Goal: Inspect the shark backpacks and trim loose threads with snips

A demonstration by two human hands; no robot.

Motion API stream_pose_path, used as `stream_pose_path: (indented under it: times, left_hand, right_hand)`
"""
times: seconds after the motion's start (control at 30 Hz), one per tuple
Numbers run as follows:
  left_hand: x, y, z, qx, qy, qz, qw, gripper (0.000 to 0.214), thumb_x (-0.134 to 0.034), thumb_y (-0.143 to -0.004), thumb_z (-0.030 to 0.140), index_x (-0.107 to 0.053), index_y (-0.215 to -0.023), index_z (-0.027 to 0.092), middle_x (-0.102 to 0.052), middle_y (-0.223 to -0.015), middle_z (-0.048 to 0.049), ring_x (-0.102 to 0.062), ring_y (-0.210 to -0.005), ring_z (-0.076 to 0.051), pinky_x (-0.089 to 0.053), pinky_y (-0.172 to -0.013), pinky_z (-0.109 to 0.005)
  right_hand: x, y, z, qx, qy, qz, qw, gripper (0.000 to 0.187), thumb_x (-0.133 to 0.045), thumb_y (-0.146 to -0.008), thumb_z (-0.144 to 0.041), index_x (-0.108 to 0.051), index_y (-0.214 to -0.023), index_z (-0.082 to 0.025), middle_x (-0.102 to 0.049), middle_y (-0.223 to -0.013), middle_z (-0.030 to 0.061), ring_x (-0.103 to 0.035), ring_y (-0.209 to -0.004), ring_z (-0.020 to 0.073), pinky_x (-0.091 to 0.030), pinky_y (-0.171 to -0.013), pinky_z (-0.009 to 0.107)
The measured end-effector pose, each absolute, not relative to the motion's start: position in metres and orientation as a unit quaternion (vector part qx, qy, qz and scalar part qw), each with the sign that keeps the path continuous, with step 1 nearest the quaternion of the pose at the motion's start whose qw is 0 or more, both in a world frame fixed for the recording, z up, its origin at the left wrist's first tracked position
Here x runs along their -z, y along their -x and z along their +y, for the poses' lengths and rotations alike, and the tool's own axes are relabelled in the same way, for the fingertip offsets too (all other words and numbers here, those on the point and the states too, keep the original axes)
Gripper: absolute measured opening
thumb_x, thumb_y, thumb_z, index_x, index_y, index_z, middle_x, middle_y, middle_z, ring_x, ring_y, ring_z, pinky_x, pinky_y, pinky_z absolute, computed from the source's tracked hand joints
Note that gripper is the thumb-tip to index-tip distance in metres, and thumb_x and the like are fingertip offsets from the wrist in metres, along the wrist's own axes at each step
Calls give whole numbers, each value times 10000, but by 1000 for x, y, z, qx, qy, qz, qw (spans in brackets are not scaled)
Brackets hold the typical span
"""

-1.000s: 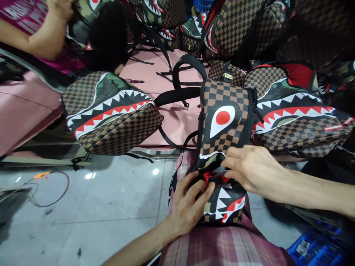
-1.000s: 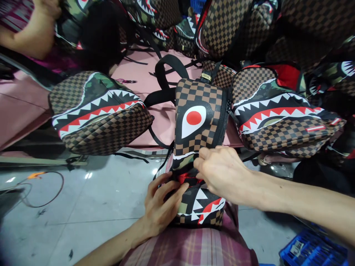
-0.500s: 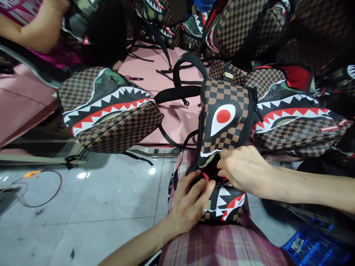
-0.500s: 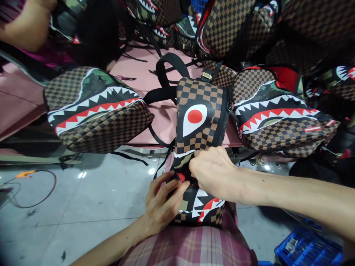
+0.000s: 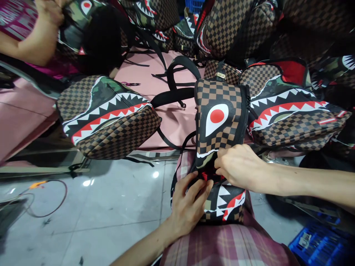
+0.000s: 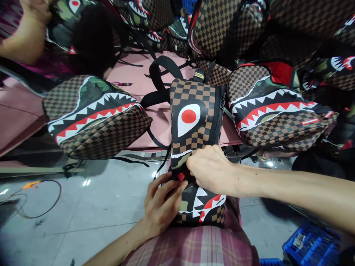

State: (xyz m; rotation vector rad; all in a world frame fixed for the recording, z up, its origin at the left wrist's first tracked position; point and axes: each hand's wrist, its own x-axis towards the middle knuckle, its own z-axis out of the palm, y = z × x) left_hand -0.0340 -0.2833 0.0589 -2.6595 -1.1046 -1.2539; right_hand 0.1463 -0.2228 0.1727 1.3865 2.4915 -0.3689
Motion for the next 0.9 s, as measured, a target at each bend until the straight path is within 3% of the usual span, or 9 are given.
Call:
stream_pose_path:
  times: [0.4,0.67,0.9]
  left_hand:
    - [-59,32,-283,389,853,-349,-6,309,-570,-768,14,-629,-1043,141,-610,-918,-76,-488,-1116,-267,-499,-856,-397]
    - [-54,33,-285,397,848,-351,-17,254,-529,-833,87,-625,-1058,157,-624,-918,-79,-507,-1113,-244,-498,-880,-392]
    - [-54,36,-288,402,844,-354,-29,233,-532,-839,81,-623,-1042,149,-618,-916,-76,-505,-1113,-240,-502,-878,-386]
  right_hand:
    - [-172,-152,-220,150,-479,855,128,166,-543,-785,-209,-668,-680,-176,-684,-726,57,-616,-599,161,-274,-479,243]
    - [-173,-148,-217,153,-494,841,160,225,-555,-811,-315,-679,-702,-162,-688,-723,82,-624,-615,179,-320,-501,256]
    - [-166,-144,-218,144,-474,857,144,164,-561,-768,-237,-655,-652,-171,-677,-671,53,-602,-555,155,-240,-447,242]
